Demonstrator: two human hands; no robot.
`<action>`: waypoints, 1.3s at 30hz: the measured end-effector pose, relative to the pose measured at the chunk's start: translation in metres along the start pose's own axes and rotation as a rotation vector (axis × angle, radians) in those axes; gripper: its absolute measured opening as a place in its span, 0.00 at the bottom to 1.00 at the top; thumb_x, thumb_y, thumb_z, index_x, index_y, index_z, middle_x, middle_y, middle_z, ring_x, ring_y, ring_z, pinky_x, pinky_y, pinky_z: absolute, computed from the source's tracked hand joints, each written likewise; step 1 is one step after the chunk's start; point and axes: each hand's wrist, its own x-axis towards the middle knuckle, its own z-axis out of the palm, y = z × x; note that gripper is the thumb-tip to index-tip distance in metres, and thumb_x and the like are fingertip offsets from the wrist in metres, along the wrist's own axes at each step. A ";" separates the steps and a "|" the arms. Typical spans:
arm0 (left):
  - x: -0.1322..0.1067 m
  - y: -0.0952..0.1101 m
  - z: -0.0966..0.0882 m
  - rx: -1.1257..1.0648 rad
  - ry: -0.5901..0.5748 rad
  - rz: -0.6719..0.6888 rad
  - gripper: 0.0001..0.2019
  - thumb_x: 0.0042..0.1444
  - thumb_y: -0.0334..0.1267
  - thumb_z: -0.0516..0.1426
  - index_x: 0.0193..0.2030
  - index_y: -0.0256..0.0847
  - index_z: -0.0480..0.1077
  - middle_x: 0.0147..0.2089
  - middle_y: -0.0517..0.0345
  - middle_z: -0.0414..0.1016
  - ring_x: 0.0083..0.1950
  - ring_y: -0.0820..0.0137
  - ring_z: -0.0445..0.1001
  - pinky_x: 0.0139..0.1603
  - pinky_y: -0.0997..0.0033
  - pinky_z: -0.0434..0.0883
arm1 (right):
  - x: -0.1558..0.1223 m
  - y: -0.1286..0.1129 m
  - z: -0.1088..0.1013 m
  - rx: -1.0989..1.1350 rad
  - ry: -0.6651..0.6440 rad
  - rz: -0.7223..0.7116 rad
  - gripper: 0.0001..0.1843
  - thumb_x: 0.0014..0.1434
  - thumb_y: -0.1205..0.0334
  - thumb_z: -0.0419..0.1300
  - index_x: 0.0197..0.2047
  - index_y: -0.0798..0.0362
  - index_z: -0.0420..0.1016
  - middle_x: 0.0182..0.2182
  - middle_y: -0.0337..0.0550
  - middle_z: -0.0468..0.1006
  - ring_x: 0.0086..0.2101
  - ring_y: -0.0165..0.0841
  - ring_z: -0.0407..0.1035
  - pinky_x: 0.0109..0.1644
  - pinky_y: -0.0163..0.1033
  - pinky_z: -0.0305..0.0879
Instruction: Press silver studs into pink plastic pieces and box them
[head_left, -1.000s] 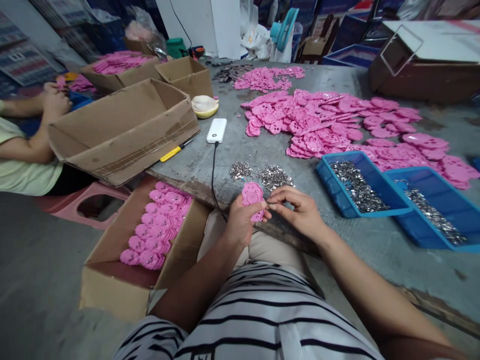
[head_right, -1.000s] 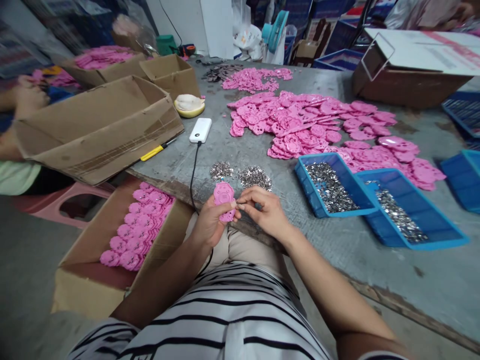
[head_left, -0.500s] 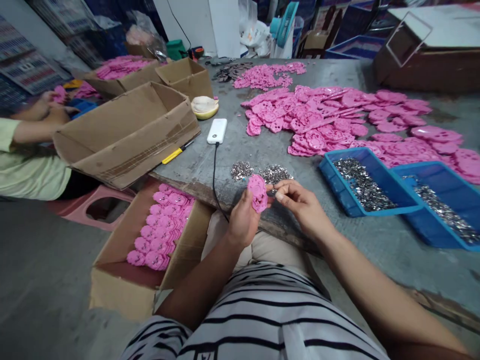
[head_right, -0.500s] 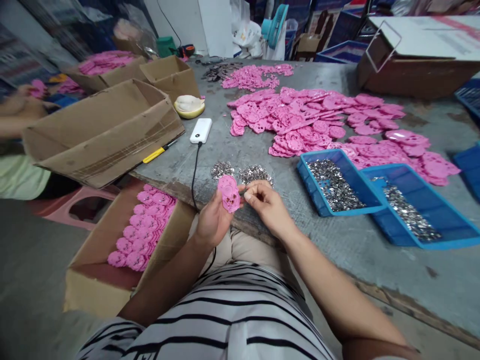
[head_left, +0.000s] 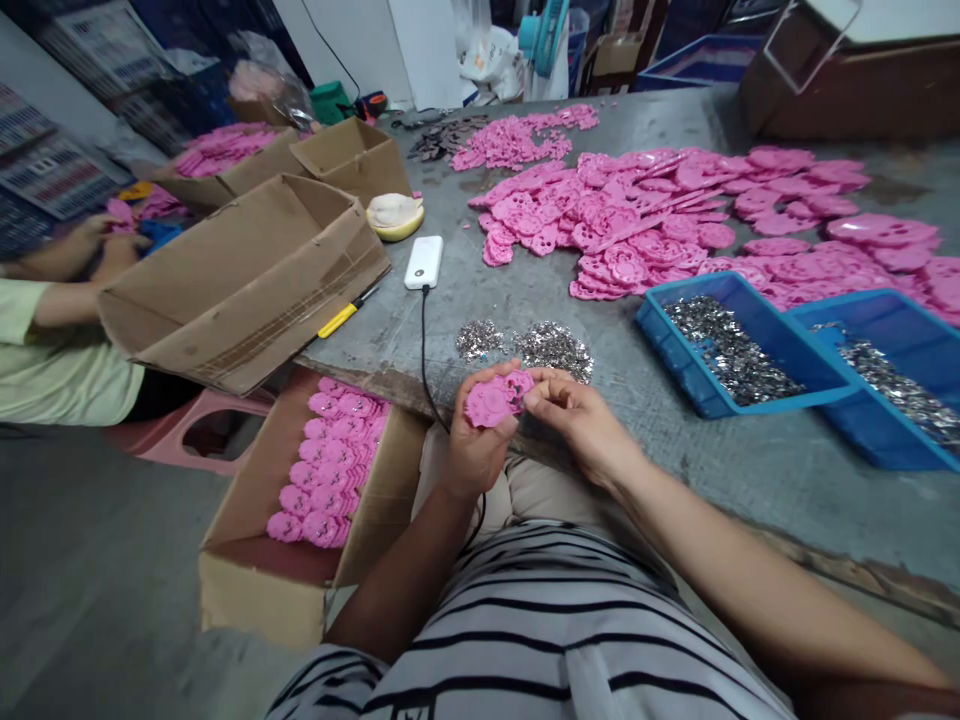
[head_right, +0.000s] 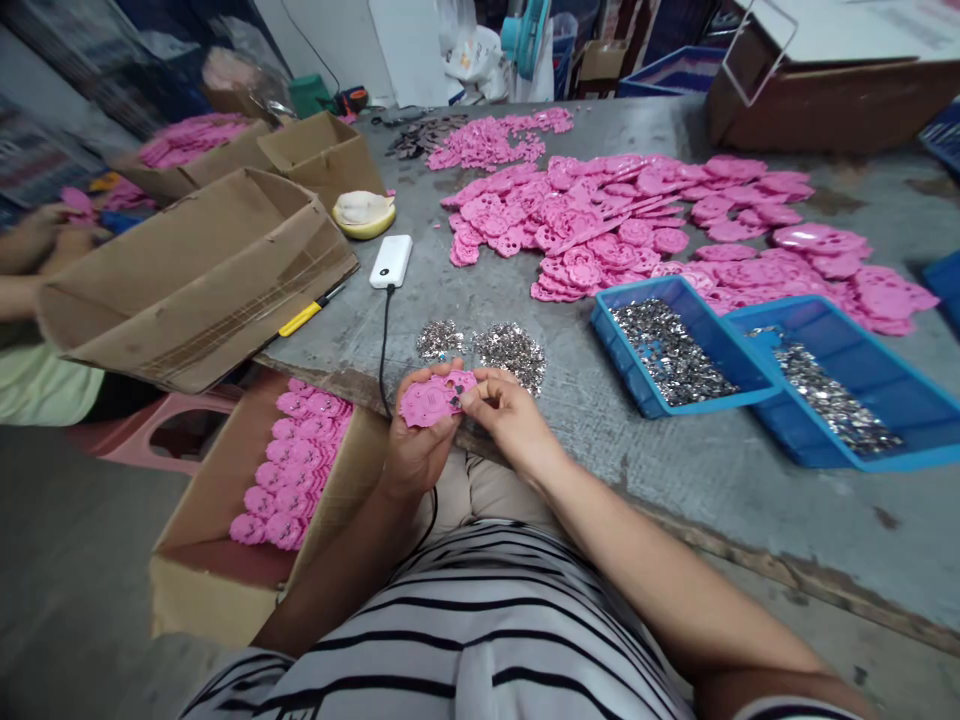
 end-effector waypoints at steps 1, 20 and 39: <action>0.000 -0.001 0.000 -0.001 -0.010 0.018 0.24 0.37 0.35 0.71 0.42 0.48 0.69 0.52 0.55 0.73 0.64 0.60 0.65 0.64 0.58 0.62 | 0.000 0.000 0.001 0.004 -0.005 -0.005 0.14 0.48 0.51 0.65 0.22 0.52 0.73 0.45 0.49 0.73 0.49 0.41 0.65 0.60 0.50 0.56; 0.006 -0.014 -0.017 0.124 -0.256 0.290 0.20 0.50 0.31 0.64 0.49 0.53 0.70 0.56 0.58 0.71 0.65 0.60 0.65 0.67 0.52 0.58 | 0.001 0.003 0.011 0.051 0.065 -0.012 0.16 0.46 0.49 0.67 0.22 0.52 0.72 0.37 0.44 0.73 0.43 0.38 0.65 0.56 0.47 0.57; 0.007 -0.016 -0.014 0.185 -0.205 0.236 0.21 0.51 0.34 0.64 0.52 0.49 0.68 0.57 0.54 0.71 0.62 0.62 0.67 0.67 0.55 0.59 | 0.006 0.014 0.004 -0.276 0.143 -0.293 0.05 0.53 0.61 0.60 0.29 0.50 0.68 0.47 0.47 0.69 0.48 0.38 0.65 0.52 0.47 0.62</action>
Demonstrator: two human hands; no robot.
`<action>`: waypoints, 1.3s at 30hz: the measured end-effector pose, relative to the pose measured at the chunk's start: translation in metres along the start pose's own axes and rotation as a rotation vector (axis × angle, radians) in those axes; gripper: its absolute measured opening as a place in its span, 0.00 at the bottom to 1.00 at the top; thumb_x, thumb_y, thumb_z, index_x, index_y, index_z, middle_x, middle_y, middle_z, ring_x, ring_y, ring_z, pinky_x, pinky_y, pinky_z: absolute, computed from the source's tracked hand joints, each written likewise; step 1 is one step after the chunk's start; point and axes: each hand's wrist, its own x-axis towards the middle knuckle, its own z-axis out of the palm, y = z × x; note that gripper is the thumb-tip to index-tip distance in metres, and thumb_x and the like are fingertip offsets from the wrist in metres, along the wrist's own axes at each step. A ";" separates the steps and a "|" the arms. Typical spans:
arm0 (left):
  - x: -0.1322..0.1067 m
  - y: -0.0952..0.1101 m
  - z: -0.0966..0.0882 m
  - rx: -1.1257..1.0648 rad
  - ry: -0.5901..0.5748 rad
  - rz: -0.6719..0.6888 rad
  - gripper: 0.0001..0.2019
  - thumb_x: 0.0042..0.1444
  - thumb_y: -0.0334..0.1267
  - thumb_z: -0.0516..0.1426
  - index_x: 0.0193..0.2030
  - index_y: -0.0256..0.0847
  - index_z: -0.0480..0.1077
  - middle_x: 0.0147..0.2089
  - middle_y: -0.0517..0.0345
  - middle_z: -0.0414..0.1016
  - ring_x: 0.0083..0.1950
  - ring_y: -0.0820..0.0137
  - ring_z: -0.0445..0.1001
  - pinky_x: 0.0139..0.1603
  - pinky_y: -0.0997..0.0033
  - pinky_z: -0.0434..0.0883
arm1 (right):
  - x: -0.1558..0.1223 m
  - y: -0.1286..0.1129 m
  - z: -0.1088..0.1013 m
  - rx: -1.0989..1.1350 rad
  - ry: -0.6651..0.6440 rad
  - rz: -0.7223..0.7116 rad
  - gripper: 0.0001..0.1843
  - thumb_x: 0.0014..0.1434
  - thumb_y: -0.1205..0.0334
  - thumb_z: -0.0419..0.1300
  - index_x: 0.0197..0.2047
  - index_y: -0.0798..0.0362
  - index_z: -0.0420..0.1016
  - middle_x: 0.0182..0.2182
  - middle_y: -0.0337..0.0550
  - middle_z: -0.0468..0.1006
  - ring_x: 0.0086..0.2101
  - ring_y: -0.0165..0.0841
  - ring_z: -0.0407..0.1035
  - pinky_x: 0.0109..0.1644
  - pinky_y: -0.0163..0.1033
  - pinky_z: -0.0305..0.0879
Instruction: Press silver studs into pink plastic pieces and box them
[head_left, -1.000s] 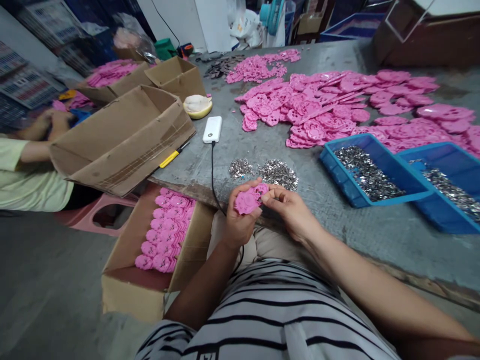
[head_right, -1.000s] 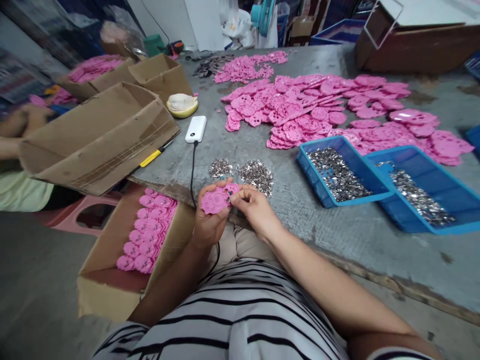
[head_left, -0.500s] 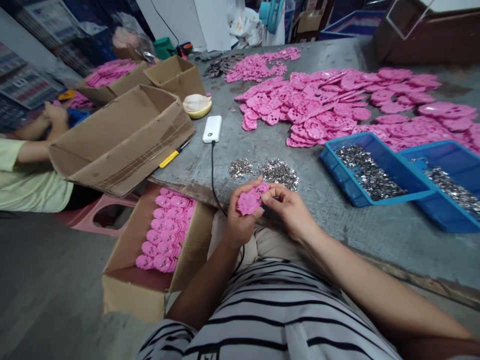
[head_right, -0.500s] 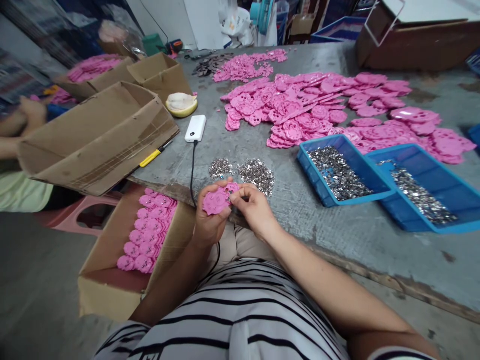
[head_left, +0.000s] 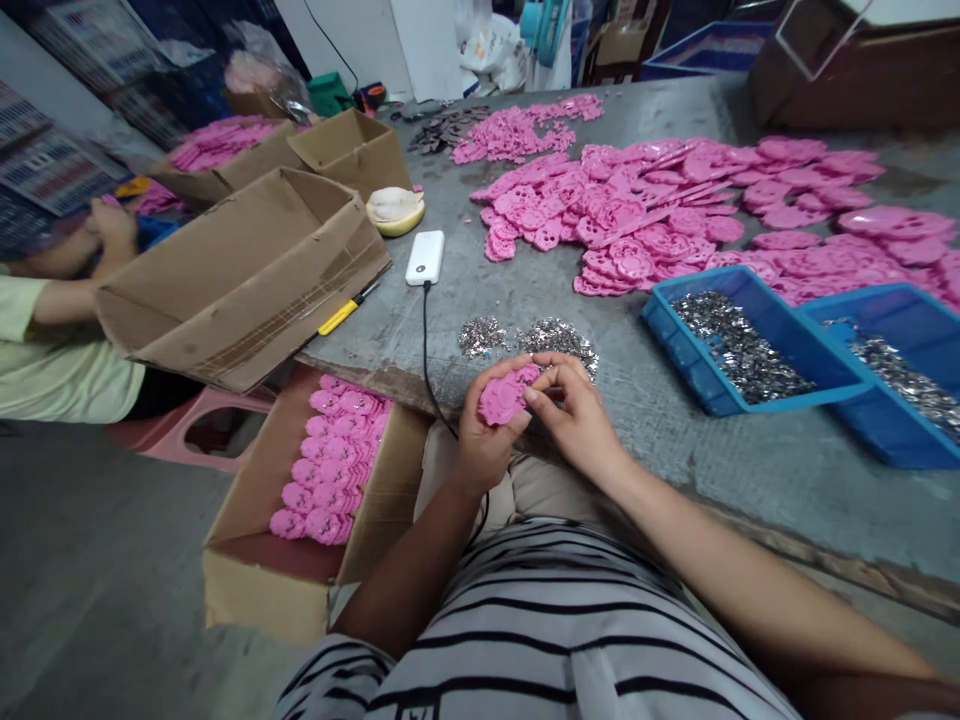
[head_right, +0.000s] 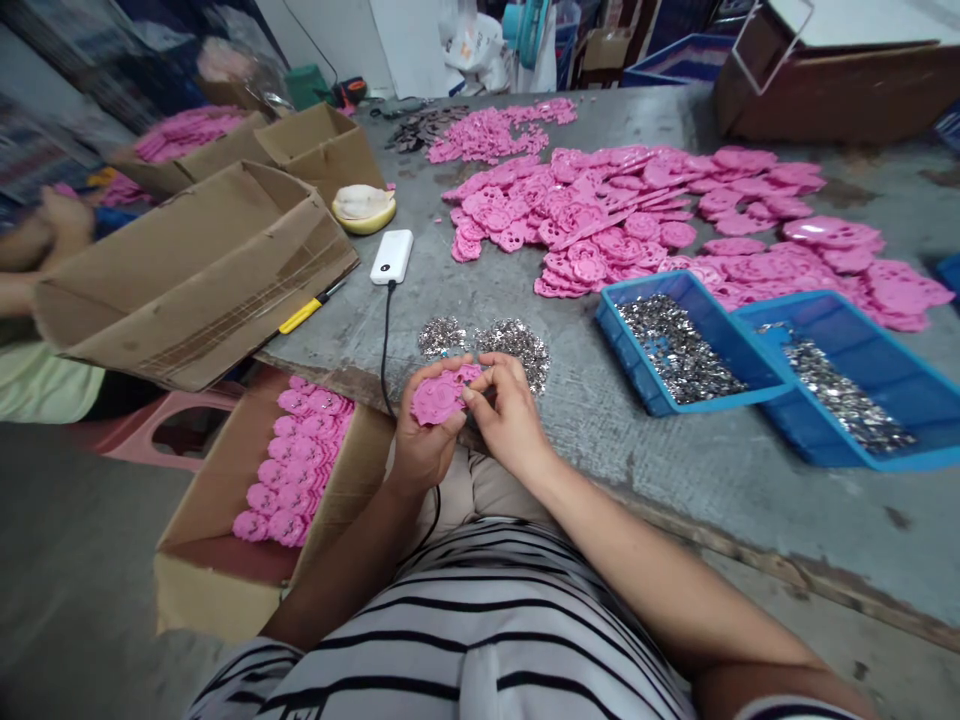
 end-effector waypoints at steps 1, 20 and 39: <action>0.000 0.000 0.002 -0.027 0.040 -0.036 0.22 0.50 0.35 0.65 0.52 0.48 0.68 0.56 0.54 0.72 0.61 0.63 0.68 0.66 0.56 0.60 | 0.000 0.003 0.001 0.014 0.011 0.001 0.06 0.53 0.60 0.61 0.30 0.50 0.68 0.46 0.47 0.69 0.48 0.38 0.65 0.52 0.47 0.63; 0.013 0.005 0.012 -0.190 0.290 -0.373 0.26 0.36 0.25 0.59 0.45 0.45 0.61 0.42 0.58 0.74 0.50 0.58 0.76 0.48 0.49 0.75 | 0.025 0.029 -0.063 0.029 0.207 0.146 0.11 0.50 0.52 0.61 0.28 0.51 0.67 0.39 0.45 0.76 0.38 0.35 0.69 0.47 0.45 0.64; 0.012 -0.010 0.015 -0.144 0.171 -0.592 0.29 0.37 0.33 0.65 0.48 0.42 0.61 0.42 0.54 0.76 0.45 0.60 0.78 0.41 0.60 0.76 | 0.072 0.027 -0.178 -1.199 -0.030 0.482 0.04 0.48 0.68 0.62 0.24 0.52 0.74 0.25 0.46 0.75 0.29 0.38 0.69 0.31 0.40 0.60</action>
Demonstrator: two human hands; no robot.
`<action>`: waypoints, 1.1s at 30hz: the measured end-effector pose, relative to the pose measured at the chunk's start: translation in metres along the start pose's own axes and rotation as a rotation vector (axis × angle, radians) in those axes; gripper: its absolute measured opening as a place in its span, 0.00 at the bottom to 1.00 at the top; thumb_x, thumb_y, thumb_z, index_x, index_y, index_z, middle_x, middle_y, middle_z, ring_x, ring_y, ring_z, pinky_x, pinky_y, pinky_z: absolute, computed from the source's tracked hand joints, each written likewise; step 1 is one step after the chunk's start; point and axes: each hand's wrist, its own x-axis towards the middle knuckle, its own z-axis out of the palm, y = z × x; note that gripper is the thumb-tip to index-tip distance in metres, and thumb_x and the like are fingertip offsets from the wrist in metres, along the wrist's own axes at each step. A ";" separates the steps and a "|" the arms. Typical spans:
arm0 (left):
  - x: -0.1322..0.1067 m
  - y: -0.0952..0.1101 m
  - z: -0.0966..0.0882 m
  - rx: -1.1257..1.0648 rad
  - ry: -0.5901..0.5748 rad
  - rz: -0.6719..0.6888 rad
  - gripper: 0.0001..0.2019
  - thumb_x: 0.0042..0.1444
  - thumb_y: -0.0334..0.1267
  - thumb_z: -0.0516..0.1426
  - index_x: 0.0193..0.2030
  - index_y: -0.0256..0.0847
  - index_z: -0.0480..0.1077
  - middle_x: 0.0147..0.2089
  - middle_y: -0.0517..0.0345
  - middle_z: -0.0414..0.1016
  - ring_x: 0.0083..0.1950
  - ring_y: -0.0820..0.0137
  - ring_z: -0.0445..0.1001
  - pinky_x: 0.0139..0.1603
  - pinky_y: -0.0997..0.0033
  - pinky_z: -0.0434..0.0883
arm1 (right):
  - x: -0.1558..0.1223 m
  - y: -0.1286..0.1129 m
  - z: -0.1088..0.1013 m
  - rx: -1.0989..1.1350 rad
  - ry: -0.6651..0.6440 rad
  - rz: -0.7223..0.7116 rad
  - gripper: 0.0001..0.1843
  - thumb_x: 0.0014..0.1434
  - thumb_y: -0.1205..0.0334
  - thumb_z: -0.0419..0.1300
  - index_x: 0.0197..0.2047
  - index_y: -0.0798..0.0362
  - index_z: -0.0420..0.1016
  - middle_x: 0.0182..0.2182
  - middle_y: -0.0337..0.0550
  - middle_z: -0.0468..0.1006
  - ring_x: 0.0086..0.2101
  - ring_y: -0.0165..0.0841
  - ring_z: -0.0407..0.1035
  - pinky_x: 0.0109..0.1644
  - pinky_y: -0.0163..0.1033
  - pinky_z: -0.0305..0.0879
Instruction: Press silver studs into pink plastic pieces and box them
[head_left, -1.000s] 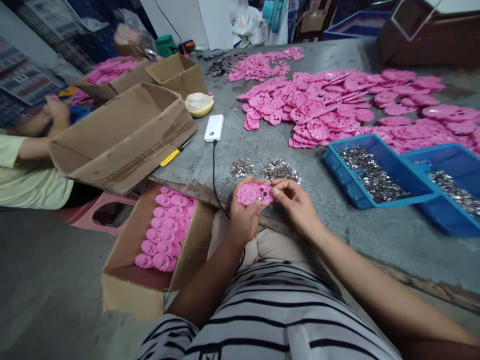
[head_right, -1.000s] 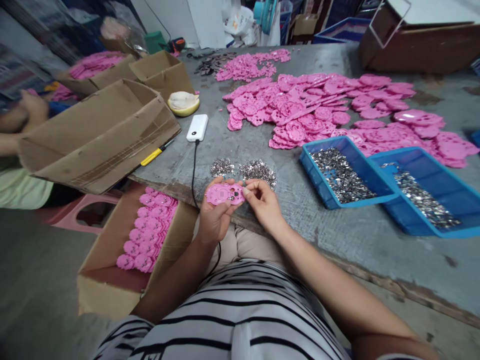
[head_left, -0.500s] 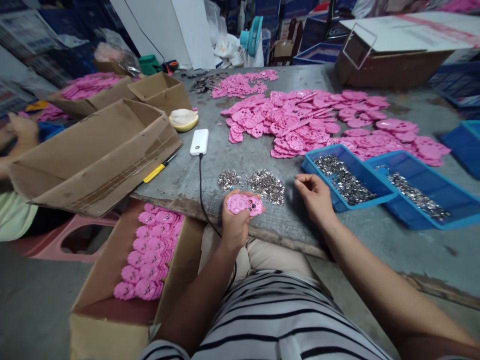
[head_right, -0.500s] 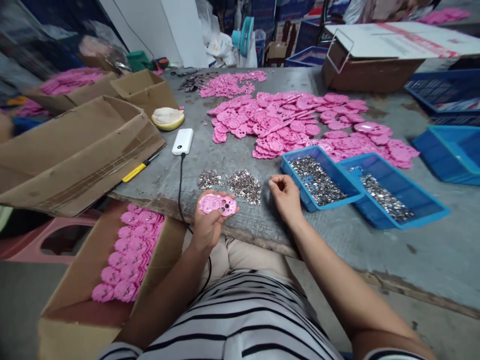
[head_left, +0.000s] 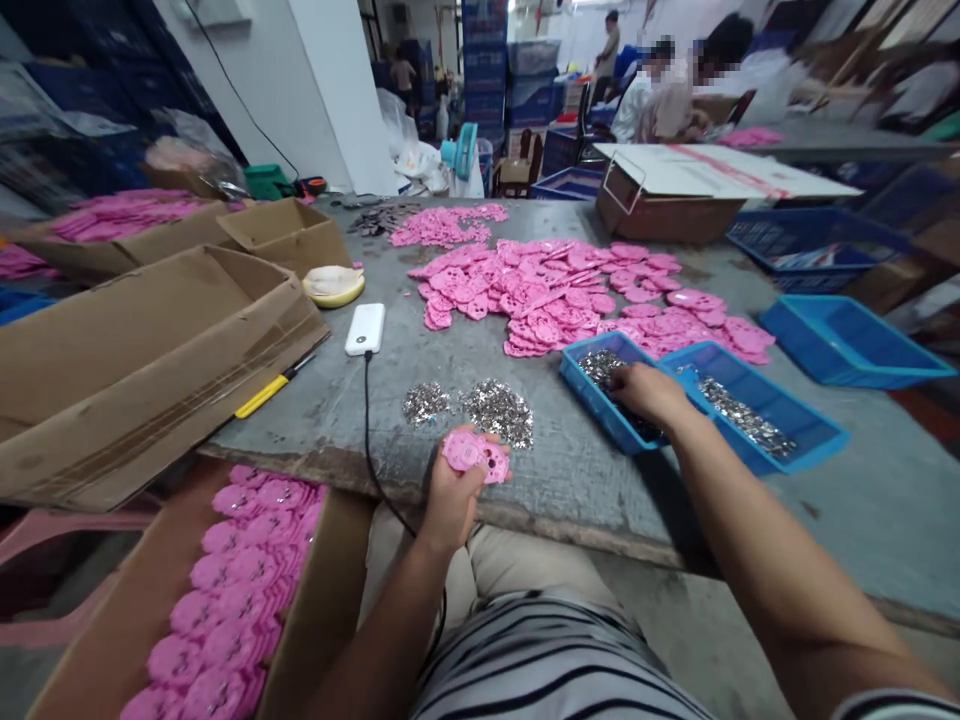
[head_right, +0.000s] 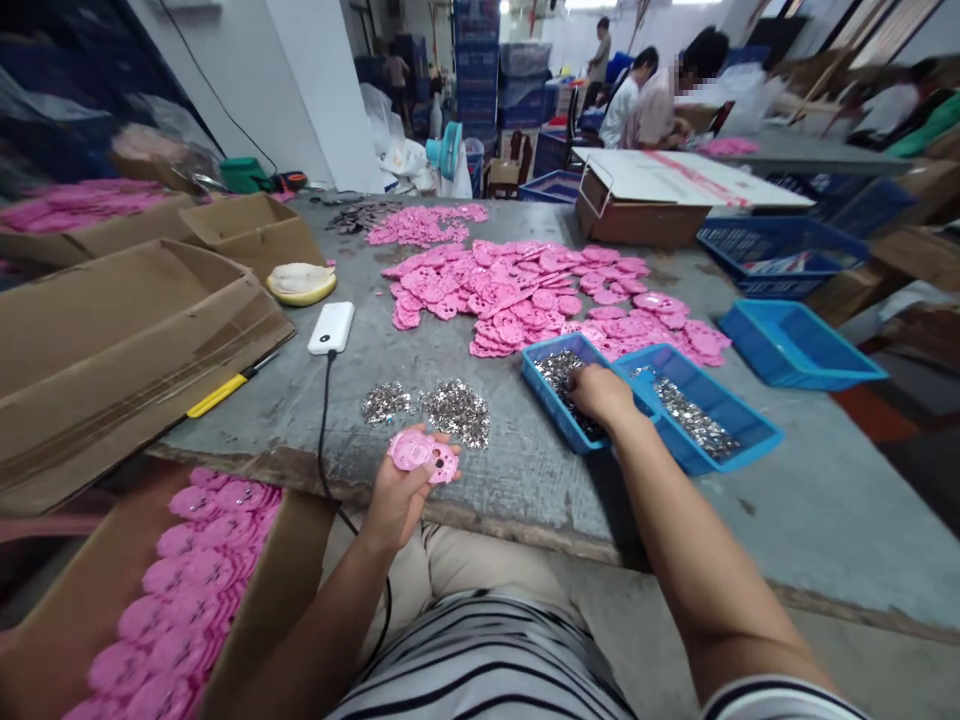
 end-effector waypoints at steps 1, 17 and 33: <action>0.000 -0.001 0.000 0.008 -0.002 0.007 0.29 0.37 0.33 0.66 0.48 0.42 0.61 0.42 0.54 0.76 0.45 0.60 0.78 0.40 0.61 0.76 | -0.001 0.000 0.004 -0.005 0.023 0.002 0.04 0.49 0.68 0.61 0.24 0.52 0.74 0.25 0.47 0.75 0.28 0.38 0.69 0.30 0.40 0.59; 0.001 0.000 -0.004 -0.006 -0.030 -0.033 0.27 0.38 0.38 0.66 0.48 0.39 0.66 0.39 0.52 0.77 0.41 0.62 0.78 0.35 0.68 0.73 | -0.029 -0.025 -0.010 0.905 0.148 -0.155 0.10 0.46 0.53 0.61 0.25 0.51 0.69 0.19 0.37 0.69 0.22 0.30 0.61 0.28 0.37 0.57; -0.015 0.002 0.014 0.029 0.188 0.014 0.25 0.30 0.37 0.70 0.38 0.37 0.68 0.26 0.63 0.71 0.24 0.74 0.71 0.19 0.78 0.63 | -0.091 -0.112 0.036 0.838 -0.153 -0.776 0.06 0.56 0.68 0.59 0.28 0.52 0.74 0.28 0.39 0.74 0.31 0.31 0.69 0.37 0.37 0.63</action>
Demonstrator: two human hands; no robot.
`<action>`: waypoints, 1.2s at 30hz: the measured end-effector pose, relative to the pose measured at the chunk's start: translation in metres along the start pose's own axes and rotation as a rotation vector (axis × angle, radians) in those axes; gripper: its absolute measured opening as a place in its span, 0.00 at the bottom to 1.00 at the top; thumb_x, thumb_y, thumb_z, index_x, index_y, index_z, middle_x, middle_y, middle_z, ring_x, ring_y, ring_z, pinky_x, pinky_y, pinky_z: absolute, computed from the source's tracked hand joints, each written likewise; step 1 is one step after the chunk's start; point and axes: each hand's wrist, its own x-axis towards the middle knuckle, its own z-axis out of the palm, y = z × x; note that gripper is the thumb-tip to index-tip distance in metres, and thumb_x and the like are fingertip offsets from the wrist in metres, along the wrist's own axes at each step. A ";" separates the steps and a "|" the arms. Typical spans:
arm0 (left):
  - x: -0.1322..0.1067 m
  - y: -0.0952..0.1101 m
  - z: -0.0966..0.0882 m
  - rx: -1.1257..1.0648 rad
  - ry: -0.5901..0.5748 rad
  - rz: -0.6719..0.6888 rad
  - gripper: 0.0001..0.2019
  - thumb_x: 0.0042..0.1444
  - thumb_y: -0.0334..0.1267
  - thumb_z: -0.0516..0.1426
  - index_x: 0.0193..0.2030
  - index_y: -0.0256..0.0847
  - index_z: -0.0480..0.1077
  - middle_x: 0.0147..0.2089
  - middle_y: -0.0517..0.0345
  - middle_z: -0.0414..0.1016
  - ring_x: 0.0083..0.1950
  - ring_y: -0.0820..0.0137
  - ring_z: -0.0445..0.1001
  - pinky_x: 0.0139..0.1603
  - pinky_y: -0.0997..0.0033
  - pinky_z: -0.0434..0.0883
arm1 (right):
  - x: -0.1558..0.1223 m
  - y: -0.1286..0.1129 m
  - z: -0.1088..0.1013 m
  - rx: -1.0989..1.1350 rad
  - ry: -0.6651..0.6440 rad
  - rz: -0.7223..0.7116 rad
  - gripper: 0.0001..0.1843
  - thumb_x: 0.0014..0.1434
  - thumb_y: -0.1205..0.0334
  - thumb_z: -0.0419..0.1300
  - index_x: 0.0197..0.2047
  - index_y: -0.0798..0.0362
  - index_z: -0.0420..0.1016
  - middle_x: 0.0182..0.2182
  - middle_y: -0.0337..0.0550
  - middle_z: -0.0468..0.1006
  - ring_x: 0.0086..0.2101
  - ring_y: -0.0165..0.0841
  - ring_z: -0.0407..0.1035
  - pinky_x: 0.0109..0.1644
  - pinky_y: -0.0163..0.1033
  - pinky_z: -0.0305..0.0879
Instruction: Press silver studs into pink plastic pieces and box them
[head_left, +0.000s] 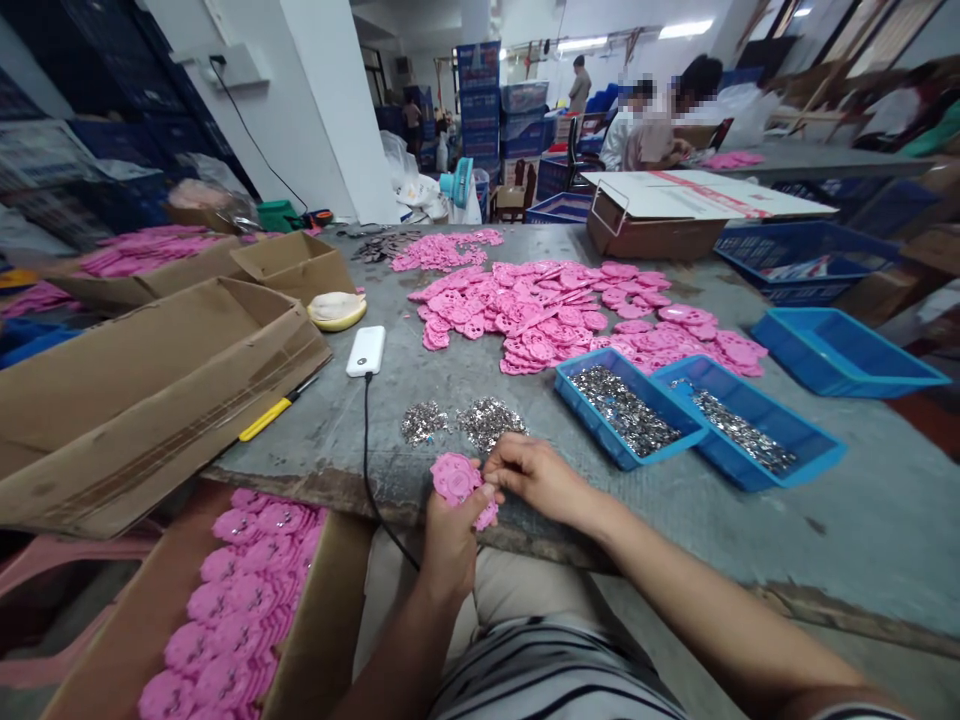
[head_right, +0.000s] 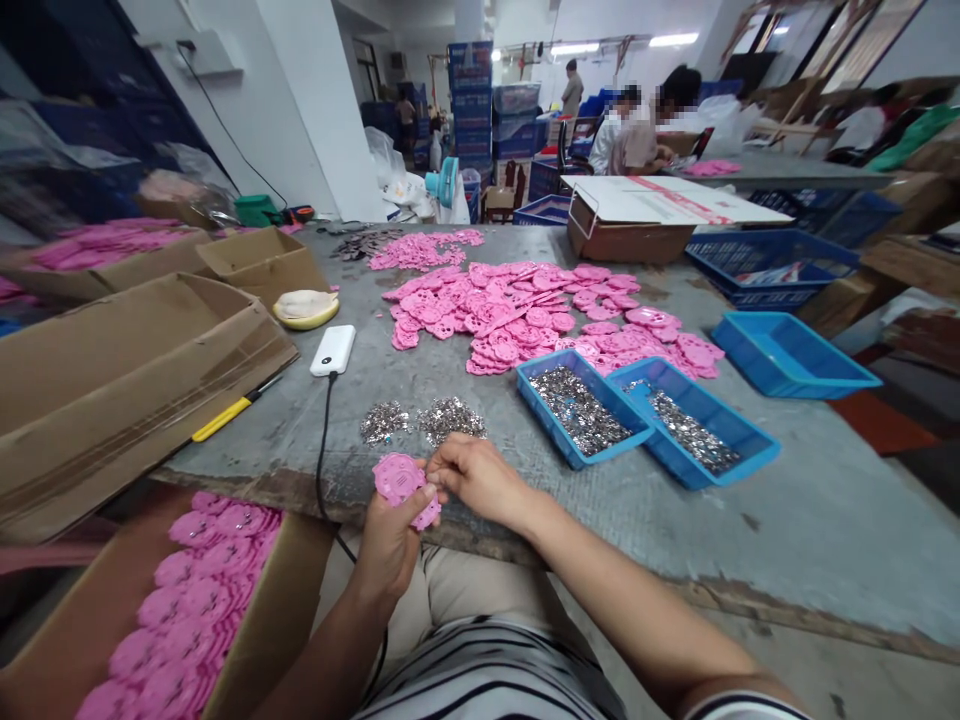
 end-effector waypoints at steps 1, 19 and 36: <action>0.000 0.001 0.000 -0.012 -0.006 -0.014 0.25 0.30 0.37 0.70 0.38 0.37 0.68 0.26 0.64 0.71 0.24 0.74 0.71 0.19 0.78 0.63 | -0.001 0.000 -0.001 0.002 -0.009 -0.002 0.07 0.57 0.67 0.59 0.28 0.52 0.74 0.28 0.39 0.73 0.31 0.31 0.69 0.37 0.36 0.63; 0.006 0.005 0.004 0.247 0.117 0.097 0.18 0.32 0.34 0.64 0.36 0.34 0.72 0.22 0.63 0.73 0.20 0.76 0.67 0.19 0.78 0.61 | -0.004 0.009 0.015 0.480 0.094 0.282 0.18 0.45 0.48 0.66 0.23 0.53 0.69 0.19 0.36 0.70 0.25 0.28 0.59 0.31 0.35 0.54; 0.002 0.018 0.008 0.180 0.018 0.126 0.20 0.36 0.37 0.65 0.40 0.36 0.71 0.28 0.61 0.74 0.25 0.75 0.71 0.21 0.79 0.62 | -0.006 0.004 0.006 0.511 0.067 0.281 0.16 0.51 0.48 0.62 0.26 0.53 0.67 0.21 0.34 0.65 0.22 0.26 0.55 0.27 0.35 0.51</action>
